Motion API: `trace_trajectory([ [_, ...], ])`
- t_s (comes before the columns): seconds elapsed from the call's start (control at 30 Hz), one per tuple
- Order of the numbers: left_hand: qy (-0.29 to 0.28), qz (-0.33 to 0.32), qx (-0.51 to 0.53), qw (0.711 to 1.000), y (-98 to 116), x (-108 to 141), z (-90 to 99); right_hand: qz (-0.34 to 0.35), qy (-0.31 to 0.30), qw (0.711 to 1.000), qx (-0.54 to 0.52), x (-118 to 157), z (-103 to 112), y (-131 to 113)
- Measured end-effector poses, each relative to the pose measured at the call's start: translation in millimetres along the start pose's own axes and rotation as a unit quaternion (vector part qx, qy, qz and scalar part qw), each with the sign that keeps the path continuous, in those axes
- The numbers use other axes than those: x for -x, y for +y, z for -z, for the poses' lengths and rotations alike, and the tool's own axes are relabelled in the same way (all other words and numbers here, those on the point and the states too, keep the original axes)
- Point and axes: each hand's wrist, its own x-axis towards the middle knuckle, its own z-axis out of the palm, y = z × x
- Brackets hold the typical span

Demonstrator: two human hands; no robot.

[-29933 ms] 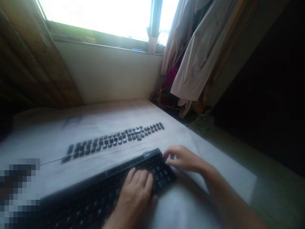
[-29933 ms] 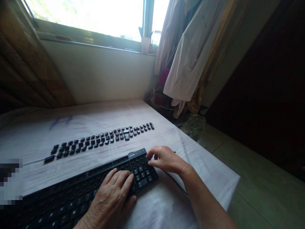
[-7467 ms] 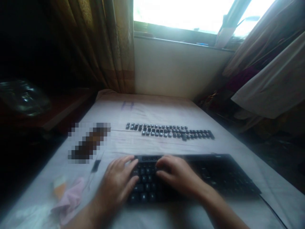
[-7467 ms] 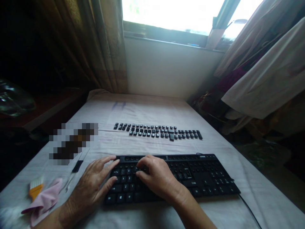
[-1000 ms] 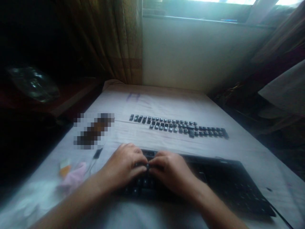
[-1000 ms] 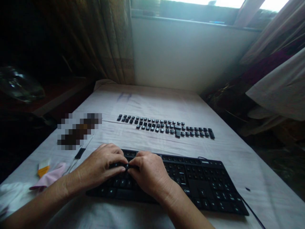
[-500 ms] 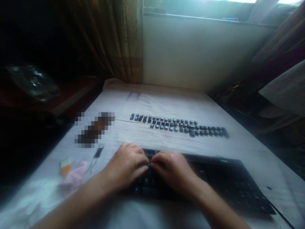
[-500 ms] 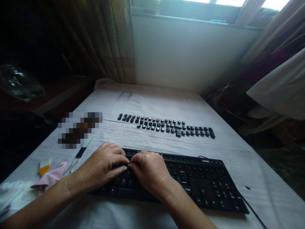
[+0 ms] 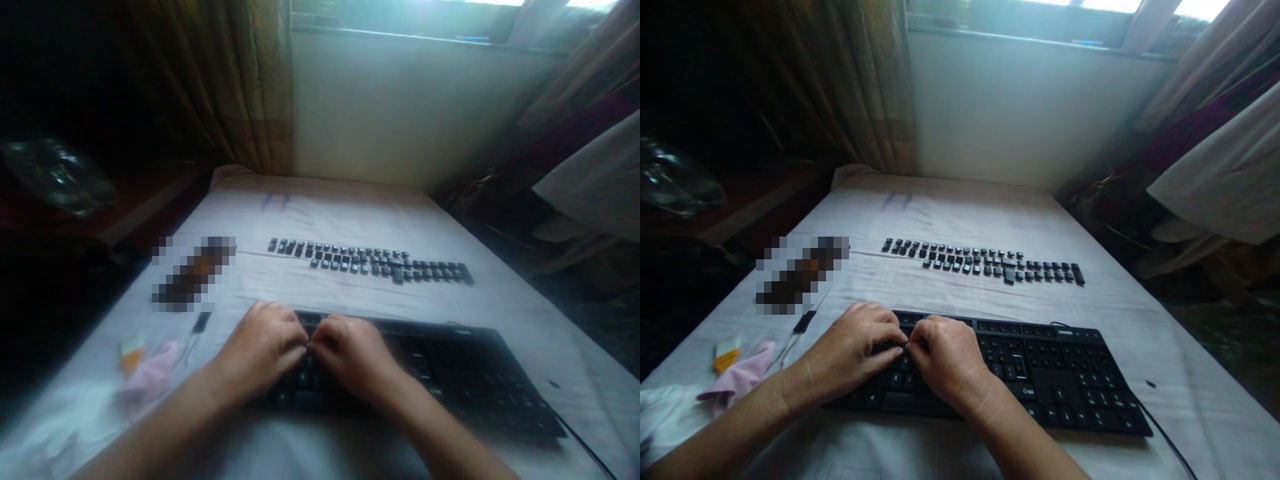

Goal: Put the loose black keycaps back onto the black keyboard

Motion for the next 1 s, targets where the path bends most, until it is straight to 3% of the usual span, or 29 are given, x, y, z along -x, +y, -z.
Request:
trace_trajectory([
  [0.3, 0.004, -0.003, 0.065, 0.998, -16, -1, 8.3, -0.004, 0.002, 1.0, 0.002, -2, 2, 0],
  [0.47, 0.086, 0.047, 0.07, 0.993, -42, -5, 14.5, -0.012, -0.011, 1.0, -0.02, -2, 7, 0],
  [0.67, 0.148, 0.105, 0.064, 0.981, -67, -8, -3.0, -0.031, -0.025, 0.99, -0.137, -6, 20, 5],
  [1.0, 0.187, 0.12, 0.049, 0.974, -68, -8, -14.9, -0.029, -0.028, 0.981, -0.187, -6, 26, 10],
])
